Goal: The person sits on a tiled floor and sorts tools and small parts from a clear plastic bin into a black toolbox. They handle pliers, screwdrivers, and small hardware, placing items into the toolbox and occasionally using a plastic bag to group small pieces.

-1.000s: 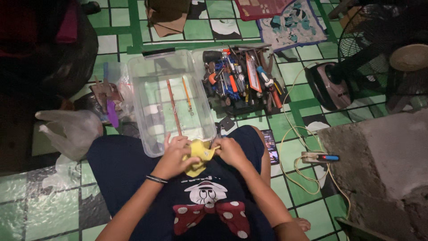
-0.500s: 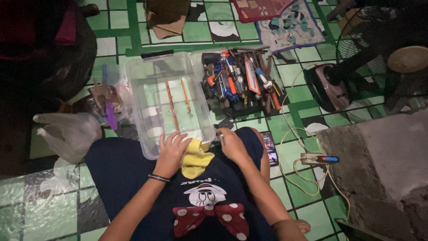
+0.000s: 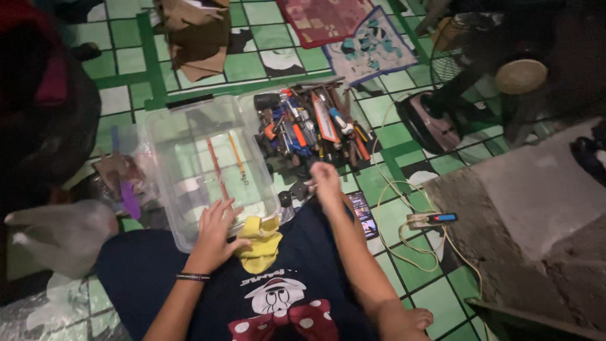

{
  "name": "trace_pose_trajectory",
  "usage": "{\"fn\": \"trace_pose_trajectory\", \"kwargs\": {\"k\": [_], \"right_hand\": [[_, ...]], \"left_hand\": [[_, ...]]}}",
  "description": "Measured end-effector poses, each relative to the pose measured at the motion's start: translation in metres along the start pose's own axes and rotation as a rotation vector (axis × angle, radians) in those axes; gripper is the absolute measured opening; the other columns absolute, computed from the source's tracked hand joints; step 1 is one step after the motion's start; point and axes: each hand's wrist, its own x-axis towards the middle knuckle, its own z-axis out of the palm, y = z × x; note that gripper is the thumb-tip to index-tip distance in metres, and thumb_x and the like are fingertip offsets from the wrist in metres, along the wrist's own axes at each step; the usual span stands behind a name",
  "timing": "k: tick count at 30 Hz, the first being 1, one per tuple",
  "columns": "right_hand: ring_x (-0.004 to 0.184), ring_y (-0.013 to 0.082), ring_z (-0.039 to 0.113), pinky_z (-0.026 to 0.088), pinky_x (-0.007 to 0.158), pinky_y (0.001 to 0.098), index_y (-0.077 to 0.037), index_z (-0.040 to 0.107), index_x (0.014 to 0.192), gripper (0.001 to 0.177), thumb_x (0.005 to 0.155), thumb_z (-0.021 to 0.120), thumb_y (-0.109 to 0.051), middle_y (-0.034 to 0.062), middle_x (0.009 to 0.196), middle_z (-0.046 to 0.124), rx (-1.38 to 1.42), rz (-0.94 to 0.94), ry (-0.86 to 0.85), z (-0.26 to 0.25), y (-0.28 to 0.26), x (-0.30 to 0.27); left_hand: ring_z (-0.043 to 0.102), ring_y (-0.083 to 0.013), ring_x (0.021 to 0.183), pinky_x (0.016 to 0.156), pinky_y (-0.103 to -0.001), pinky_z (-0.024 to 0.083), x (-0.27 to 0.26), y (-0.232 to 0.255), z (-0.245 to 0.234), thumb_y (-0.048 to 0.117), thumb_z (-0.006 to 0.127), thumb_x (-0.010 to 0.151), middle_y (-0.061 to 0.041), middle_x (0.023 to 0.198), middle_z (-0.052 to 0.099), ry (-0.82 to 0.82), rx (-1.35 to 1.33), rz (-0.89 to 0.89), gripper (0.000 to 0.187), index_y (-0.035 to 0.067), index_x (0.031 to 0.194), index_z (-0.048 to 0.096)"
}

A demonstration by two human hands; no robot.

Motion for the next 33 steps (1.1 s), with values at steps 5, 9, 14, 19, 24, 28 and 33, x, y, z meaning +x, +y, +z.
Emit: {"fn": "trace_pose_trajectory", "kwargs": {"k": [5, 9, 14, 19, 24, 28, 33], "right_hand": [[0.069, 0.0193, 0.065, 0.052, 0.059, 0.0324, -0.01, 0.066, 0.112, 0.043, 0.095, 0.065, -0.05, 0.0061, 0.095, 0.071, 0.455, 0.253, 0.05, -0.039, -0.015, 0.074], [0.069, 0.0194, 0.064, 0.052, 0.06, 0.0319, -0.01, 0.066, 0.11, 0.04, 0.093, 0.067, -0.046, 0.0069, 0.097, 0.072, 0.528, 0.305, 0.04, -0.045, -0.013, 0.112], [0.068, 0.016, 0.062, 0.049, 0.059, 0.0286, -0.006, 0.07, 0.105, 0.026, 0.094, 0.072, -0.03, 0.0048, 0.091, 0.073, 0.567, 0.307, -0.033, -0.051, 0.007, 0.142], [0.065, 0.0104, 0.056, 0.045, 0.057, 0.025, -0.003, 0.073, 0.107, 0.018, 0.096, 0.074, -0.018, 0.004, 0.089, 0.071, 0.512, 0.253, -0.063, -0.052, 0.003, 0.149], [0.063, 0.0089, 0.057, 0.044, 0.055, 0.0232, -0.001, 0.073, 0.108, 0.019, 0.097, 0.067, -0.016, 0.0043, 0.09, 0.072, 0.479, 0.185, -0.048, -0.043, -0.025, 0.117], [0.065, 0.0086, 0.058, 0.045, 0.057, 0.0227, -0.002, 0.071, 0.11, 0.018, 0.101, 0.065, -0.016, 0.004, 0.088, 0.071, 0.453, 0.088, -0.118, -0.027, -0.048, 0.081], [0.062, 0.0082, 0.057, 0.044, 0.055, 0.0237, -0.002, 0.07, 0.106, 0.017, 0.101, 0.063, -0.016, 0.0035, 0.084, 0.072, 0.283, 0.004, -0.245, 0.012, -0.045, 0.029]], "left_hand": [[0.033, -0.0408, 0.143, 0.118, -0.062, 0.017, 0.009, 0.003, 0.003, 0.047, 0.078, 0.077, -0.017, 0.152, 0.042, 0.061, 0.006, 0.017, 0.076, 0.013, 0.141, 0.054], [0.036, -0.0364, 0.142, 0.12, -0.065, 0.012, 0.004, 0.009, 0.012, 0.04, 0.075, 0.082, -0.007, 0.148, 0.049, 0.03, 0.276, 0.153, 0.048, 0.032, 0.129, 0.068], [0.037, -0.0343, 0.143, 0.12, -0.067, 0.007, 0.002, 0.008, 0.008, 0.035, 0.076, 0.074, 0.003, 0.146, 0.054, -0.105, 0.233, 0.178, 0.037, 0.039, 0.111, 0.074], [0.035, -0.0373, 0.142, 0.119, -0.066, 0.006, 0.006, 0.013, 0.001, 0.048, 0.081, 0.071, -0.002, 0.145, 0.053, -0.083, 0.082, 0.146, 0.053, 0.031, 0.121, 0.071], [0.035, -0.0362, 0.143, 0.121, -0.064, 0.007, 0.007, 0.015, -0.002, 0.053, 0.081, 0.071, -0.002, 0.145, 0.054, -0.064, 0.072, 0.131, 0.063, 0.029, 0.127, 0.067], [0.034, -0.0355, 0.144, 0.12, -0.064, 0.007, 0.008, 0.014, -0.003, 0.055, 0.082, 0.067, -0.001, 0.145, 0.053, -0.061, 0.062, 0.131, 0.07, 0.027, 0.129, 0.065], [0.032, -0.0364, 0.144, 0.118, -0.064, 0.007, 0.006, 0.004, 0.002, 0.059, 0.085, 0.056, -0.004, 0.145, 0.052, -0.036, -0.027, 0.056, 0.092, 0.021, 0.136, 0.059]]}}
